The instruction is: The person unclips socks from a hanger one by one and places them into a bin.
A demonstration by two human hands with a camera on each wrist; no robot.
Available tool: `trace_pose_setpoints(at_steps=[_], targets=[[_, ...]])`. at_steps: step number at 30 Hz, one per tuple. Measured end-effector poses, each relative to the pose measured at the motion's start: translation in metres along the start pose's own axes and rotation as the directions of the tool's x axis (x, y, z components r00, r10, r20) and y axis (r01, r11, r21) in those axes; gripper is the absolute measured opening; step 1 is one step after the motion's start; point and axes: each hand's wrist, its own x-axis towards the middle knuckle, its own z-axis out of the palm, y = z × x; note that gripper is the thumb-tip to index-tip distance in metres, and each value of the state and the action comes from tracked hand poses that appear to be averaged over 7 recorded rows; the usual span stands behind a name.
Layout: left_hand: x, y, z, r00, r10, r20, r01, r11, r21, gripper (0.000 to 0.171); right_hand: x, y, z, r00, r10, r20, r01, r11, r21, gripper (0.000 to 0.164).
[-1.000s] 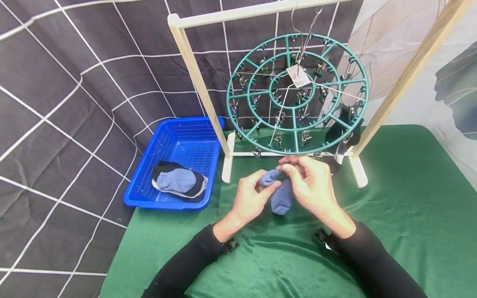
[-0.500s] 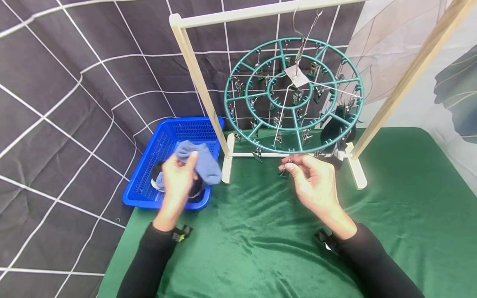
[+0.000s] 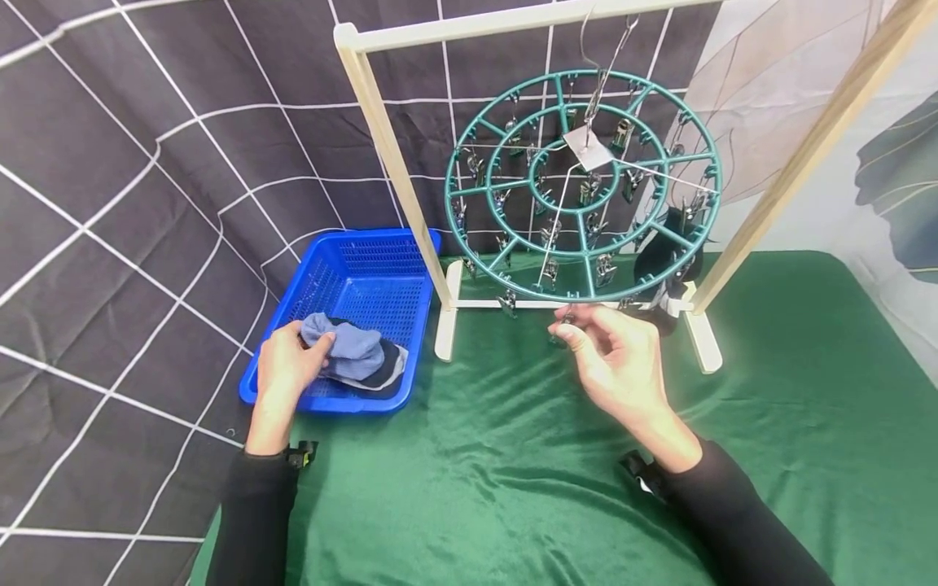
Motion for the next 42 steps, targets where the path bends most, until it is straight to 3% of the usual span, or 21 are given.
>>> trace_pose_setpoints(at_steps=[4,6,8,10,13,14,16,18,20,22,24,26,27,28,30,37,42], targets=[[-0.008,0.003,-0.003,0.997,-0.059,-0.051,0.065,0.99,0.126,0.041,0.001,0.003,-0.003,1.0,-0.015,0.006,0.015,1.0,0.011,0.017],[-0.015,0.009,-0.004,0.988,-0.077,-0.137,0.097,0.984,0.148,0.044,0.001,0.004,-0.005,1.0,-0.015,0.02,0.015,1.0,0.024,0.017],[-0.024,0.019,-0.004,0.968,-0.062,-0.245,0.101,0.984,0.149,0.045,0.001,0.005,-0.006,0.999,-0.017,0.037,0.016,0.999,0.039,0.017],[-0.032,0.034,-0.005,0.944,0.003,-0.331,0.044,0.99,0.132,0.042,0.002,0.006,-0.007,0.999,-0.021,0.048,0.018,0.999,0.049,0.018],[-0.045,0.066,-0.008,0.895,0.184,-0.406,-0.15,0.982,0.115,0.035,0.002,0.006,-0.008,0.998,-0.032,0.059,0.028,0.998,0.063,0.019],[-0.049,0.079,-0.008,0.867,0.262,-0.425,-0.238,0.965,0.111,0.033,0.002,0.006,-0.008,0.997,-0.037,0.061,0.033,0.997,0.065,0.019],[-0.056,0.104,-0.006,0.786,0.42,-0.454,-0.419,0.902,0.107,0.029,0.002,0.005,-0.008,0.997,-0.044,0.064,0.039,0.997,0.072,0.019],[-0.064,0.13,-0.003,0.686,0.549,-0.478,-0.575,0.811,0.108,0.028,0.001,0.005,-0.008,0.997,-0.05,0.064,0.045,0.996,0.079,0.019],[-0.071,0.155,0.001,0.575,0.645,-0.503,-0.701,0.706,0.105,0.028,0.001,0.006,-0.008,0.997,-0.056,0.061,0.051,0.996,0.079,0.019],[-0.077,0.178,0.005,0.481,0.705,-0.521,-0.785,0.611,0.101,0.027,0.001,0.006,-0.008,0.997,-0.061,0.054,0.057,0.995,0.076,0.02],[-0.082,0.199,0.007,0.401,0.74,-0.54,-0.845,0.526,0.094,0.026,0.001,0.007,-0.009,0.996,-0.067,0.052,0.064,0.995,0.073,0.021],[-0.086,0.216,0.01,0.339,0.762,-0.552,-0.881,0.463,0.099,0.026,0.001,0.008,-0.01,0.996,-0.074,0.057,0.071,0.995,0.066,0.022],[-0.088,0.223,0.012,0.318,0.769,-0.555,-0.892,0.441,0.101,0.026,0.001,0.008,-0.01,0.995,-0.079,0.059,0.076,0.995,0.06,0.022],[-0.089,0.229,0.012,0.301,0.774,-0.557,-0.899,0.425,0.105,0.025,0.002,0.008,-0.01,0.995,-0.081,0.063,0.077,0.995,0.056,0.023],[-0.089,0.238,0.014,0.283,0.781,-0.556,-0.906,0.408,0.111,0.025,0.002,0.007,-0.009,0.994,-0.084,0.072,0.08,0.995,0.051,0.025],[-0.083,0.248,0.025,0.286,0.791,-0.54,-0.903,0.412,0.125,0.02,0.0,0.009,-0.008,0.993,-0.083,0.086,0.079,0.996,0.05,0.03],[-0.079,0.246,0.029,0.263,0.808,-0.527,-0.906,0.395,0.154,0.018,-0.004,0.016,-0.007,0.992,-0.092,0.092,0.089,0.995,0.038,0.031]])
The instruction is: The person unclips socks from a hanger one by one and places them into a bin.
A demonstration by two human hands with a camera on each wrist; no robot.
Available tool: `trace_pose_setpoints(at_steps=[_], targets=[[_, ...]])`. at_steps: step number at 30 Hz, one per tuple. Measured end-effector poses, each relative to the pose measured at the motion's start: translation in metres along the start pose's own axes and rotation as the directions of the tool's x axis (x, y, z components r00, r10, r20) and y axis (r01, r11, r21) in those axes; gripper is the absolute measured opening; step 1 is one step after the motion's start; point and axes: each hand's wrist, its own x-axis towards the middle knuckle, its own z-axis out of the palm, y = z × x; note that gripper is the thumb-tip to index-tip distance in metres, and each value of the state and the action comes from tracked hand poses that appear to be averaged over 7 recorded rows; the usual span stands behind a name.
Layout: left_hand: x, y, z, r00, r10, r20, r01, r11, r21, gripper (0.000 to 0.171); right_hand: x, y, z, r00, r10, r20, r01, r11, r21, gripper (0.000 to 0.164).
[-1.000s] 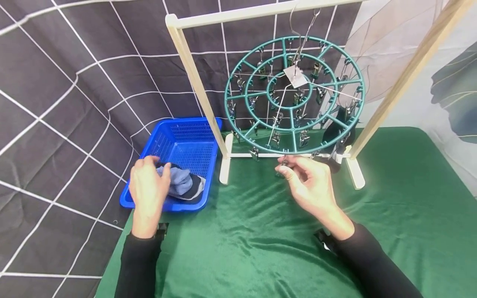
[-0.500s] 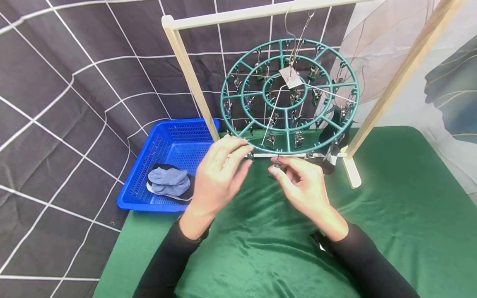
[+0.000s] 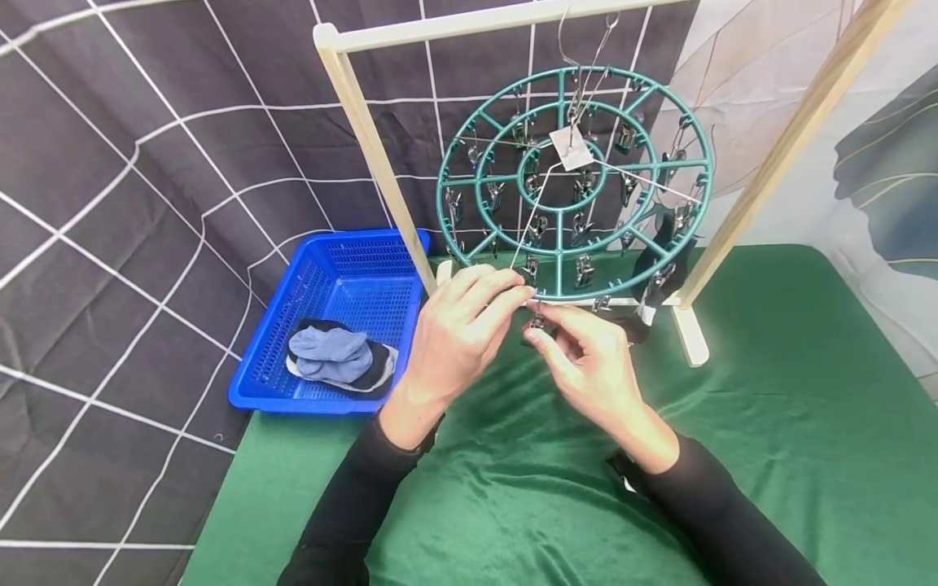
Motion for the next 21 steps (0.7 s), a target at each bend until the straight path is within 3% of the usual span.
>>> trace_pose_setpoints(at_steps=[7,16,21], targets=[[0.0,-0.002,0.003,1.0,0.008,0.008,-0.008,1.0,0.006,0.017,-0.008,0.017,0.004,0.999,0.037,0.028,-0.036,0.999,-0.028,0.029],[-0.004,-0.007,0.004,1.0,0.001,0.018,-0.001,1.0,0.021,0.023,-0.011,0.018,0.004,0.996,0.081,0.033,-0.079,0.995,-0.058,0.029],[-0.005,-0.011,0.003,1.0,-0.003,-0.01,0.004,0.999,0.039,0.027,-0.01,0.014,0.003,1.0,0.011,0.022,-0.008,0.992,-0.126,0.031]])
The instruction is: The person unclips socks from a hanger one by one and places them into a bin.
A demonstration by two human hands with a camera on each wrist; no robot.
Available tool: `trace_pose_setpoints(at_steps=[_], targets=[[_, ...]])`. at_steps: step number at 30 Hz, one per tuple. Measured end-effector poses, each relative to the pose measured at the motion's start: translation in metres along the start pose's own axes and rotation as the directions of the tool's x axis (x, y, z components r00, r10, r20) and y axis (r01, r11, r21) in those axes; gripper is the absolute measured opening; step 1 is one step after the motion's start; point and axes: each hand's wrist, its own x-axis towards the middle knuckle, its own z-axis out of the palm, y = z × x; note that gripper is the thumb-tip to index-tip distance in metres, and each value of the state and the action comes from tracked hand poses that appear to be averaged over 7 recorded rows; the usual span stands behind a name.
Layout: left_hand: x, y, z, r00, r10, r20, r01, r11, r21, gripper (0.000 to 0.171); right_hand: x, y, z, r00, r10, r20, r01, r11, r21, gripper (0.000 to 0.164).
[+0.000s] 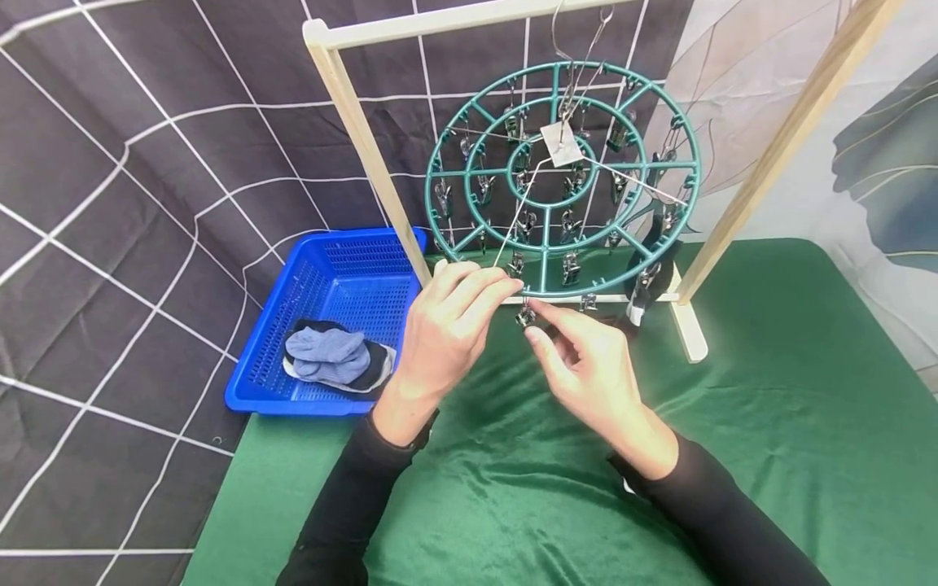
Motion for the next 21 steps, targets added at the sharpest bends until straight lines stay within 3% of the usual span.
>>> trace_pose_setpoints(at_steps=[3,6,10,12,14,16,21], targets=[[0.0,-0.002,-0.001,1.0,-0.011,-0.018,0.011,1.0,-0.004,0.027,0.003,-0.008,-0.004,0.993,-0.116,-0.024,0.115,0.993,-0.035,0.029],[0.0,-0.004,-0.001,0.999,-0.023,-0.038,0.023,1.0,-0.014,0.025,0.01,-0.019,-0.011,0.962,-0.259,-0.081,0.258,0.966,-0.024,0.02],[0.001,-0.008,-0.002,0.997,-0.028,-0.075,0.026,0.999,-0.025,0.025,0.023,-0.026,-0.023,0.886,-0.384,-0.26,0.385,0.922,-0.049,0.013],[0.001,-0.009,-0.002,0.995,-0.027,-0.094,0.025,0.999,-0.029,0.026,0.029,-0.023,-0.029,0.841,-0.399,-0.365,0.389,0.915,-0.102,0.012],[0.002,-0.01,-0.003,0.993,-0.025,-0.111,0.021,0.999,-0.031,0.026,0.034,-0.016,-0.036,0.816,-0.393,-0.424,0.361,0.919,-0.158,0.013],[0.002,-0.012,-0.003,0.991,-0.027,-0.128,0.022,0.999,-0.036,0.026,0.037,-0.009,-0.042,0.808,-0.381,-0.45,0.328,0.925,-0.194,0.014],[0.002,-0.016,-0.003,0.987,-0.06,-0.151,0.05,0.997,-0.066,0.024,0.039,0.007,-0.05,0.834,-0.338,-0.437,0.275,0.94,-0.203,0.018]])
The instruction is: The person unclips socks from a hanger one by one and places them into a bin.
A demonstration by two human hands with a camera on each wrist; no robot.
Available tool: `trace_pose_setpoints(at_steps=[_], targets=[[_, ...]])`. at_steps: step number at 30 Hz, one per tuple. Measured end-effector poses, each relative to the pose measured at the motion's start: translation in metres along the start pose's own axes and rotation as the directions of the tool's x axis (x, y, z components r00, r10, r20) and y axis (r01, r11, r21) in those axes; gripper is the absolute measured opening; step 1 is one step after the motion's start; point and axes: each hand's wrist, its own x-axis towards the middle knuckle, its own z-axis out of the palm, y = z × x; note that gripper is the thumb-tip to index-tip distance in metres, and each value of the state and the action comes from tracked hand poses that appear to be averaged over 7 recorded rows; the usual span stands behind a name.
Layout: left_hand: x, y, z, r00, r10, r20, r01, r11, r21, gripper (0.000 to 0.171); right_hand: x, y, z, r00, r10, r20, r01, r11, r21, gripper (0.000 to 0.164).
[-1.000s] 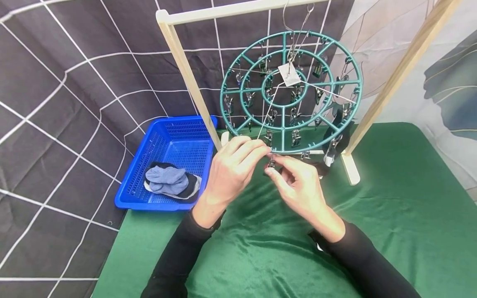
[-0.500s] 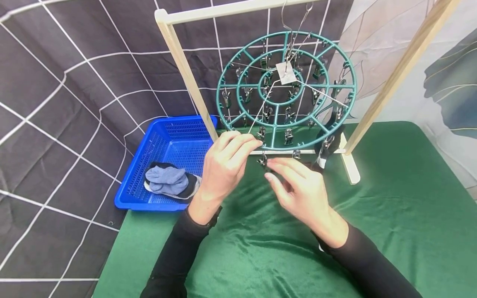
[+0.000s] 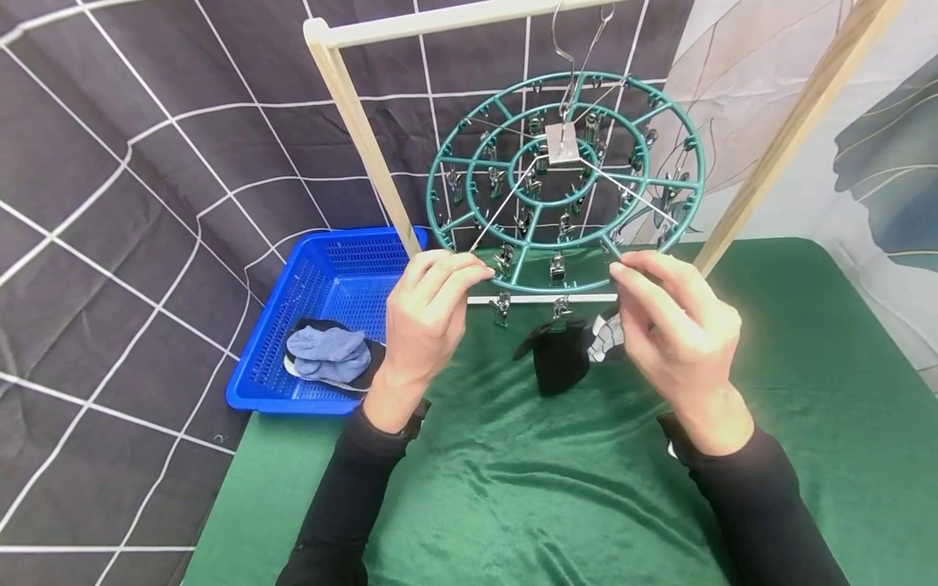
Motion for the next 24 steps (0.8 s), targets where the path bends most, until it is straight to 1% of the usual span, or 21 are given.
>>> trace_pose_setpoints(at_steps=[4,8,12,14,16,18,19,20,21,22,23,24], targets=[[0.0,-0.001,0.0,1.0,-0.014,-0.005,0.014,1.0,-0.009,0.024,-0.003,0.006,0.002,1.0,0.01,0.0,-0.01,1.0,0.005,0.019],[-0.001,-0.002,0.0,1.0,-0.015,-0.008,0.014,1.0,-0.011,0.023,-0.005,0.007,0.003,1.0,0.017,0.0,-0.017,1.0,-0.001,0.019],[-0.002,0.0,0.001,1.0,-0.02,0.003,0.02,0.999,-0.042,0.024,-0.006,0.006,0.004,1.0,0.027,-0.007,-0.028,0.999,-0.022,0.019],[-0.004,0.003,0.001,1.0,-0.019,-0.002,0.019,0.997,-0.074,0.024,-0.006,0.006,0.004,0.999,0.033,-0.01,-0.033,0.999,-0.028,0.02],[-0.007,0.007,0.003,1.0,-0.016,-0.021,0.013,0.993,-0.113,0.023,-0.006,0.006,0.004,0.999,0.039,-0.013,-0.04,0.999,-0.033,0.019],[-0.011,0.012,0.005,0.999,-0.009,-0.035,0.003,0.985,-0.171,0.023,-0.006,0.006,0.004,0.999,0.044,-0.007,-0.044,0.998,-0.036,0.018],[-0.014,0.015,0.006,0.999,-0.01,-0.031,0.003,0.977,-0.212,0.025,-0.005,0.005,0.003,0.999,0.046,-0.005,-0.046,0.998,-0.035,0.018],[-0.019,0.018,0.007,1.0,-0.012,-0.011,0.009,0.967,-0.255,0.025,-0.005,0.005,0.003,0.999,0.048,-0.003,-0.048,0.998,-0.033,0.017],[-0.023,0.021,0.008,0.999,-0.018,0.032,0.027,0.955,-0.296,0.025,-0.006,0.005,0.003,0.999,0.051,0.0,-0.051,0.998,-0.026,0.017],[-0.029,0.023,0.01,0.994,-0.03,0.101,0.063,0.94,-0.336,0.024,-0.006,0.004,0.003,0.999,0.051,0.003,-0.051,0.998,-0.024,0.017],[-0.034,0.025,0.011,0.981,-0.052,0.189,0.119,0.924,-0.362,0.023,-0.006,0.004,0.003,0.999,0.052,0.006,-0.052,0.998,-0.021,0.017],[-0.04,0.026,0.013,0.952,-0.089,0.292,0.197,0.909,-0.366,0.021,-0.006,0.004,0.003,0.999,0.054,0.004,-0.054,0.998,-0.014,0.017]])
